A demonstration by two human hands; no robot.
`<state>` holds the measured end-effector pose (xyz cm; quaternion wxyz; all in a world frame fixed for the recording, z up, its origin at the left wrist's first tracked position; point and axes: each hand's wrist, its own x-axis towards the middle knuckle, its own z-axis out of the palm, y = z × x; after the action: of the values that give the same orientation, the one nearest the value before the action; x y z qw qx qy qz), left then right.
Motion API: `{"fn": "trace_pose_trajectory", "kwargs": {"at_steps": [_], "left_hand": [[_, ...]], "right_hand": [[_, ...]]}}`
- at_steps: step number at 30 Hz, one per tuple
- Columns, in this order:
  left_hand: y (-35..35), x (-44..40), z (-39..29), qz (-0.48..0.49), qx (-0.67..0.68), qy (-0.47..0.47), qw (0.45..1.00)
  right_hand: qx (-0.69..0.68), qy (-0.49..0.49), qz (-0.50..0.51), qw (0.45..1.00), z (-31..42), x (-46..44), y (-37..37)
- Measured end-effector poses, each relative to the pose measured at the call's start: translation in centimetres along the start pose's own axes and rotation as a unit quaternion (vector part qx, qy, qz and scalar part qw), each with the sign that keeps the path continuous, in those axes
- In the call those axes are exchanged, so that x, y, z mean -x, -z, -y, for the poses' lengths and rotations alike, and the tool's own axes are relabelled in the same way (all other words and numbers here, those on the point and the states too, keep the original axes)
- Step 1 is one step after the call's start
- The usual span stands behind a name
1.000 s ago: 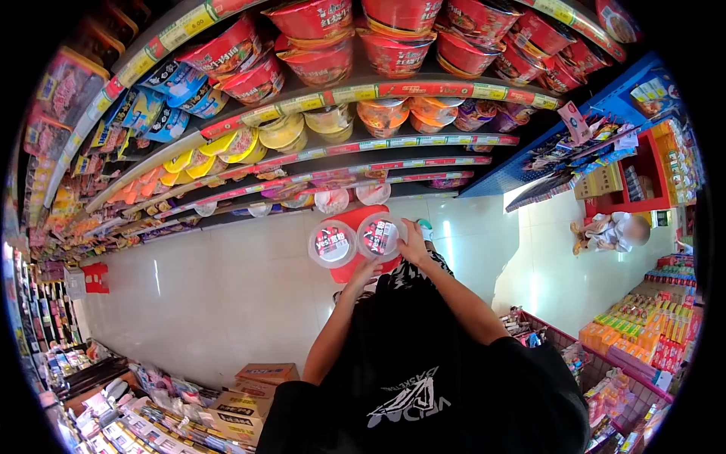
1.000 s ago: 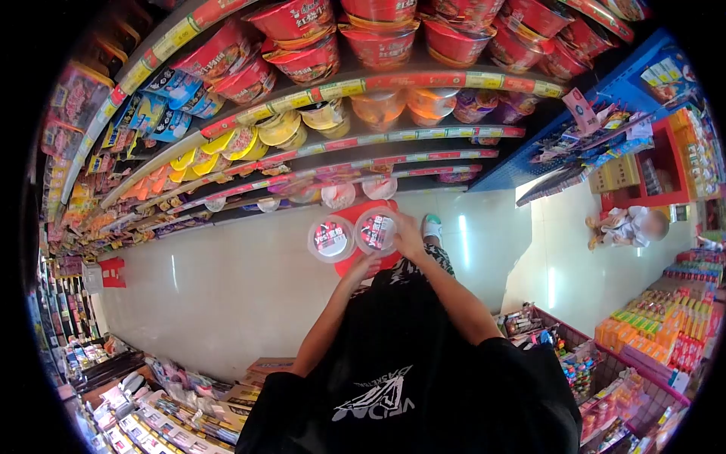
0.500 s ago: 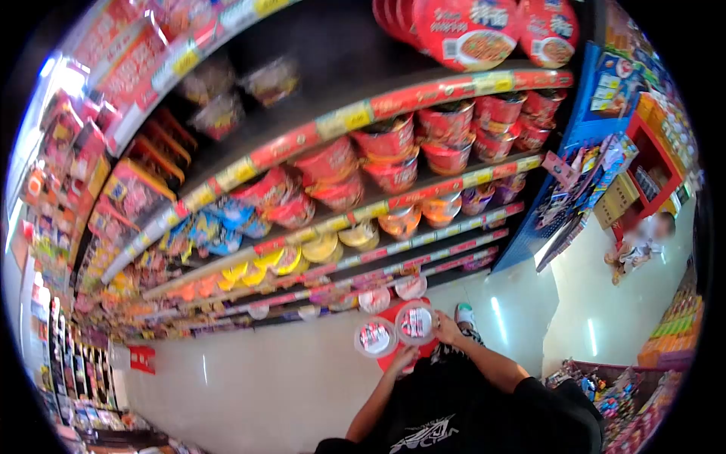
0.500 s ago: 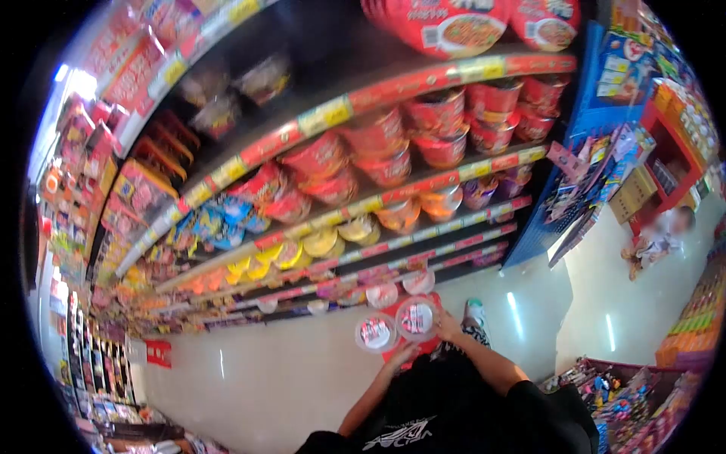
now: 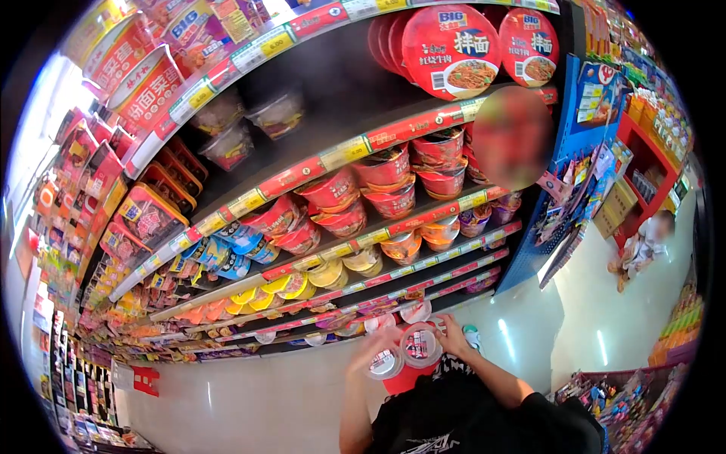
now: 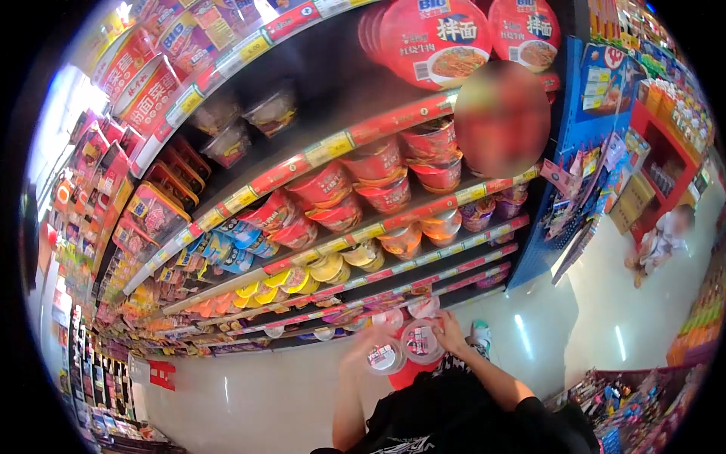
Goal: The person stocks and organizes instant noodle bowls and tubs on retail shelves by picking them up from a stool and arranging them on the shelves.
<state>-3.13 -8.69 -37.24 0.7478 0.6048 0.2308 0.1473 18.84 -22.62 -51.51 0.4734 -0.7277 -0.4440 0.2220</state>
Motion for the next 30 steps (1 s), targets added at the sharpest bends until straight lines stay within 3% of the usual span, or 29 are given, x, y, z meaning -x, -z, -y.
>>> {"fn": "trace_pose_trajectory", "kwargs": {"at_steps": [3,5,7,10,12,14,20,21,24,30], "left_hand": [[3.2,-1.1,-11.4,-0.124,-0.017,-0.156,0.980],[4.3,-2.3,-19.2,-0.269,-0.146,-0.307,0.901],[5.2,-4.6,-27.2,-0.290,-0.235,-0.440,0.817],[6.0,-9.6,-35.5,-0.367,-0.370,-0.485,0.702],[7.6,-13.8,-38.8,-0.374,-0.382,-0.491,0.688],[9.4,-17.0,-40.8,-0.358,-0.454,-0.450,0.680],[10.8,-21.0,-40.6,-0.465,-0.547,-0.286,0.635],[10.2,-20.2,-40.9,-0.433,-0.552,-0.267,0.661],[10.6,-20.1,-40.7,-0.408,-0.577,-0.266,0.656],[10.2,-19.8,-40.9,-0.386,-0.557,-0.237,0.696]], "right_hand": [[-0.057,0.121,-0.032,0.990,10.1,-3.4,4.4],[-0.140,0.210,-0.054,0.966,20.6,-7.0,8.4],[-0.030,0.395,-0.097,0.913,28.7,-11.8,12.4],[-0.015,0.492,-0.122,0.862,38.4,-19.9,15.5],[0.015,0.539,-0.172,0.824,43.0,-25.1,15.9],[0.092,0.512,-0.183,0.834,45.3,-29.9,15.4],[0.246,0.346,-0.165,0.890,46.6,-36.4,11.6],[0.250,0.338,-0.156,0.894,46.6,-36.5,11.2],[0.245,0.262,-0.047,0.932,47.1,-36.8,10.7],[0.288,0.241,-0.075,0.924,46.9,-37.2,9.9]]}}
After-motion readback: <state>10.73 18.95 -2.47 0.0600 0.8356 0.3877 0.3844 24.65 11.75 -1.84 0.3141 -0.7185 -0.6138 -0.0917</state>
